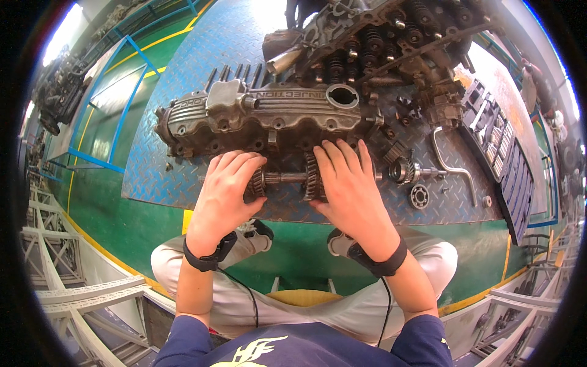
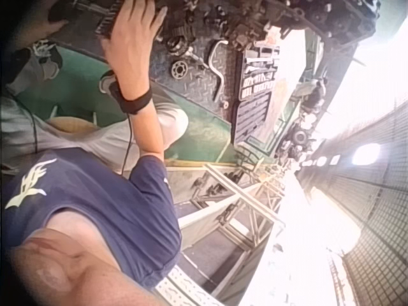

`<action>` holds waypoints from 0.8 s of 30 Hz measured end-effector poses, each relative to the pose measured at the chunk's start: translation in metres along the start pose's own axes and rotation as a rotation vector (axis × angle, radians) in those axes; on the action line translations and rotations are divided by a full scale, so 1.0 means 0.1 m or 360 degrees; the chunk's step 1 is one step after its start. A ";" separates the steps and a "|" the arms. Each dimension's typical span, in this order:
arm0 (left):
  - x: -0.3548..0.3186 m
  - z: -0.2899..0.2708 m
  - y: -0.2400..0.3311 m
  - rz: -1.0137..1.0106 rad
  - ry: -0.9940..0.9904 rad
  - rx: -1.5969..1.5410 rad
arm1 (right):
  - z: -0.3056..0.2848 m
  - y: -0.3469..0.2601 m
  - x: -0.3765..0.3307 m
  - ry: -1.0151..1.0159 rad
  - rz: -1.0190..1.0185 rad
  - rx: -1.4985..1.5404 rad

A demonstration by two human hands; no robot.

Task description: The person is sliding gears and spacers onto a gearbox shaft by hand while sitting at a workbench.

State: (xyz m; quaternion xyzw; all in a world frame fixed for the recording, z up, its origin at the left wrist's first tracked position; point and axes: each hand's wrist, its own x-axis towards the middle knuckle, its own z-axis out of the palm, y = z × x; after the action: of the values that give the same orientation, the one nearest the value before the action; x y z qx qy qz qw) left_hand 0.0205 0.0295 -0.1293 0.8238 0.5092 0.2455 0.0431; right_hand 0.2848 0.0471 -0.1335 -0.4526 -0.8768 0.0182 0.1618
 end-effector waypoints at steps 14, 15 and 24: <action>0.29 0.35 0.42 0.0209 -0.0082 -0.0063 | 0.05 0.05 -0.03 0.0020 0.0017 -0.0053; 0.30 0.35 0.41 0.0198 -0.0090 -0.0086 | 0.06 0.06 -0.04 0.0027 0.0017 -0.0027; 0.31 0.31 0.36 0.0231 -0.0042 -0.0134 | 0.05 0.10 -0.05 0.0065 -0.0001 0.0032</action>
State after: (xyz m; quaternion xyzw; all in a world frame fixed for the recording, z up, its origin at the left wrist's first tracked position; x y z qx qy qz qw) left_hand 0.0753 0.0444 -0.1333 0.8591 0.4367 0.2584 0.0665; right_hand 0.2936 0.0494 -0.1413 -0.4508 -0.8732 0.0176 0.1843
